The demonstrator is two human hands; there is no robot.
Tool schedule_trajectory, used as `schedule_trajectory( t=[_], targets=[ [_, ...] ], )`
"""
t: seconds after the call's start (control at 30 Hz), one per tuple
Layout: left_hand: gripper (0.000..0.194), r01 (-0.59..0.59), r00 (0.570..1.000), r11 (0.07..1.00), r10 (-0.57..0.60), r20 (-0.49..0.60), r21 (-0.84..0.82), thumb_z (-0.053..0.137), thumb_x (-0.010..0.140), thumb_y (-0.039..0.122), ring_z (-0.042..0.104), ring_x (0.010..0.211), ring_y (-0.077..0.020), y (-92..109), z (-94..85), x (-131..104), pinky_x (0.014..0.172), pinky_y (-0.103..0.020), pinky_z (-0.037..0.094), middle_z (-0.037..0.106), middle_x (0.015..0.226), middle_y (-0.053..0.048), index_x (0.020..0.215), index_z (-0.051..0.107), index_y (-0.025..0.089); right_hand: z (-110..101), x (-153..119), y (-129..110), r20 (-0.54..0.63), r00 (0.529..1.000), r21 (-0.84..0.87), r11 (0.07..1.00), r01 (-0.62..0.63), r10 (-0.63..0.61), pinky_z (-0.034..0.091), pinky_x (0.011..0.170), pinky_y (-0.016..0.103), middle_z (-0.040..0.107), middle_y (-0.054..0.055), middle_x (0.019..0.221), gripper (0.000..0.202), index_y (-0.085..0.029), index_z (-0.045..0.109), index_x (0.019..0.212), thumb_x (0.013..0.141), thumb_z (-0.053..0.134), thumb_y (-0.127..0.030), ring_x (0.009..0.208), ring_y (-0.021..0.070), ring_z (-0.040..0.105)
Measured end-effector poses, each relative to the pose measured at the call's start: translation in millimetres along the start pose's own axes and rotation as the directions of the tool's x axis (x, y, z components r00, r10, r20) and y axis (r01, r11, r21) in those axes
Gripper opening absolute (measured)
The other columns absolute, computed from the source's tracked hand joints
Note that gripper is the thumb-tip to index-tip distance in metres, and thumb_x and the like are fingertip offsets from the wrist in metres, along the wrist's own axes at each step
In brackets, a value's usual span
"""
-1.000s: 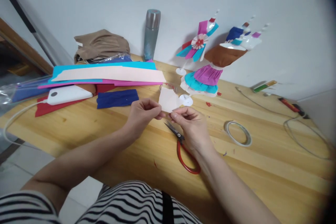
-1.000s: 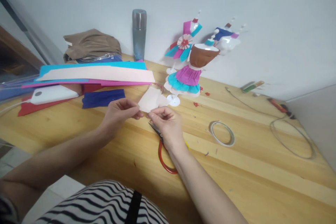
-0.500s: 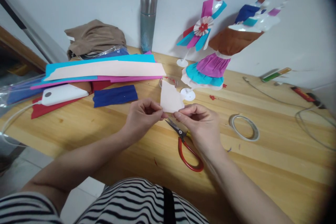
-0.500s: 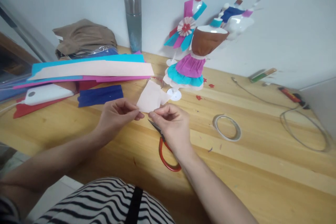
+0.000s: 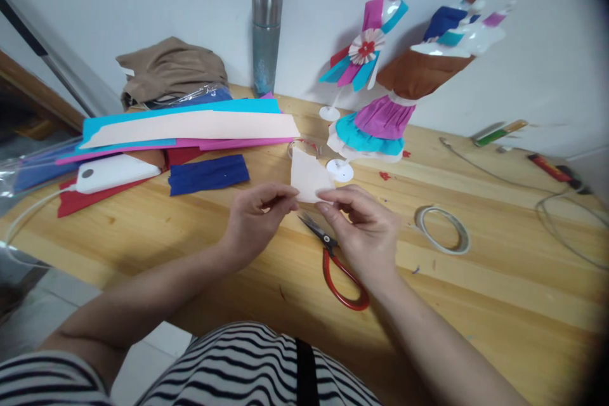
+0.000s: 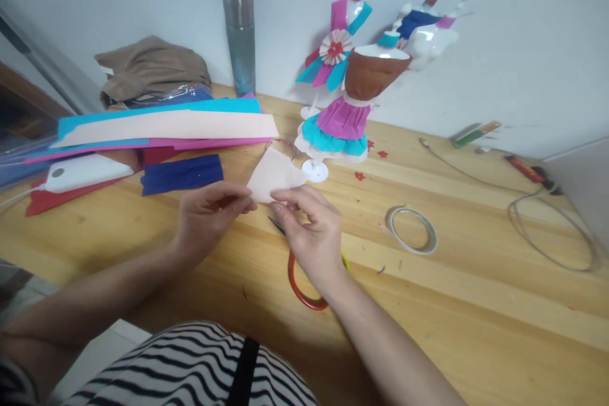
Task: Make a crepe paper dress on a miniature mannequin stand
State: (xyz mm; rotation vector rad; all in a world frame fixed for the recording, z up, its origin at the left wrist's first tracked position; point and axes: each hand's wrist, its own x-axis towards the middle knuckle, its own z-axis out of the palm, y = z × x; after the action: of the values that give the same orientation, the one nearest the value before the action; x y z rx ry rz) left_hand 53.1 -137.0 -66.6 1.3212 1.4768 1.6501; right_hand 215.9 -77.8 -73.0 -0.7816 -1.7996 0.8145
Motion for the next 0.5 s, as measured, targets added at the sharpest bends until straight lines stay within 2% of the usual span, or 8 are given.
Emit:
schedule_trajectory(
  t=[0.07, 0.17, 0.27, 0.37, 0.43, 0.5],
  targets=[
    [0.01, -0.143, 0.99, 0.984, 0.142, 0.018, 0.102, 0.066, 0.085, 0.015, 0.07, 0.067, -0.0111, -4, -1.7, 0, 0.065, -0.021, 0.057, 0.075, 0.075, -0.001, 0.089, 0.075, 0.018, 0, 0, 0, 0.0, 0.999, -0.036, 0.998, 0.047, -0.047, 0.052, 0.066, 0.031, 0.071, 0.001, 0.082, 0.015, -0.027, 0.073, 0.092, 0.086, 0.068, -0.014, 0.073, 0.0157, 0.064],
    [0.017, -0.359, 0.933, 0.909, 0.355, 0.058, 0.212, 0.061, 0.089, 0.011, 0.07, 0.069, -0.01, -8, -4.2, 1, 0.065, -0.019, 0.056, 0.076, 0.079, -0.001, 0.096, 0.075, 0.019, 0, 1, -1, 0.004, 0.995, -0.105, 0.99, 0.095, -0.096, 0.052, 0.066, 0.031, 0.071, 0.001, 0.082, 0.016, -0.026, 0.072, 0.091, 0.087, 0.067, -0.012, 0.072, 0.0154, 0.064],
    [0.018, -0.45, 0.89, 0.845, 0.452, 0.066, 0.288, 0.06, 0.09, 0.01, 0.069, 0.069, -0.01, -11, -5.2, 2, 0.064, -0.019, 0.055, 0.075, 0.08, -0.002, 0.095, 0.074, 0.019, 0, 1, -2, -0.001, 0.991, -0.175, 0.976, 0.132, -0.134, 0.052, 0.066, 0.031, 0.071, 0.001, 0.081, 0.013, -0.025, 0.071, 0.089, 0.088, 0.066, -0.013, 0.072, 0.0161, 0.065],
    [0.013, -0.406, 0.909, 0.851, 0.413, 0.055, 0.333, 0.062, 0.089, 0.013, 0.069, 0.068, -0.0108, -12, -4.2, 0, 0.063, -0.019, 0.054, 0.075, 0.078, -0.002, 0.089, 0.074, 0.019, 0, 1, -1, -0.001, 0.989, -0.217, 0.965, 0.146, -0.149, 0.053, 0.067, 0.031, 0.071, 0.001, 0.081, 0.011, -0.024, 0.069, 0.087, 0.088, 0.064, -0.014, 0.073, 0.0165, 0.066],
    [0.012, -0.307, 0.949, 0.894, 0.312, 0.039, 0.327, 0.063, 0.088, 0.016, 0.069, 0.065, -0.0112, -12, -2.8, -1, 0.063, -0.021, 0.054, 0.076, 0.075, -0.002, 0.086, 0.074, 0.019, 1, 0, 0, 0.003, 0.993, -0.219, 0.969, 0.118, -0.12, 0.053, 0.068, 0.031, 0.07, 0.001, 0.08, 0.011, -0.023, 0.068, 0.083, 0.088, 0.063, -0.014, 0.073, 0.0164, 0.065],
    [0.011, -0.154, 0.988, 0.953, 0.157, 0.01, 0.262, 0.064, 0.086, 0.018, 0.069, 0.064, -0.0118, -10, -1.2, -1, 0.063, -0.022, 0.055, 0.076, 0.072, -0.001, 0.085, 0.074, 0.018, 2, -1, 2, 0.001, 0.999, -0.181, 0.983, 0.045, -0.045, 0.052, 0.068, 0.031, 0.069, 0.001, 0.077, 0.01, -0.022, 0.067, 0.08, 0.087, 0.064, -0.016, 0.07, 0.0157, 0.064]
  ],
)
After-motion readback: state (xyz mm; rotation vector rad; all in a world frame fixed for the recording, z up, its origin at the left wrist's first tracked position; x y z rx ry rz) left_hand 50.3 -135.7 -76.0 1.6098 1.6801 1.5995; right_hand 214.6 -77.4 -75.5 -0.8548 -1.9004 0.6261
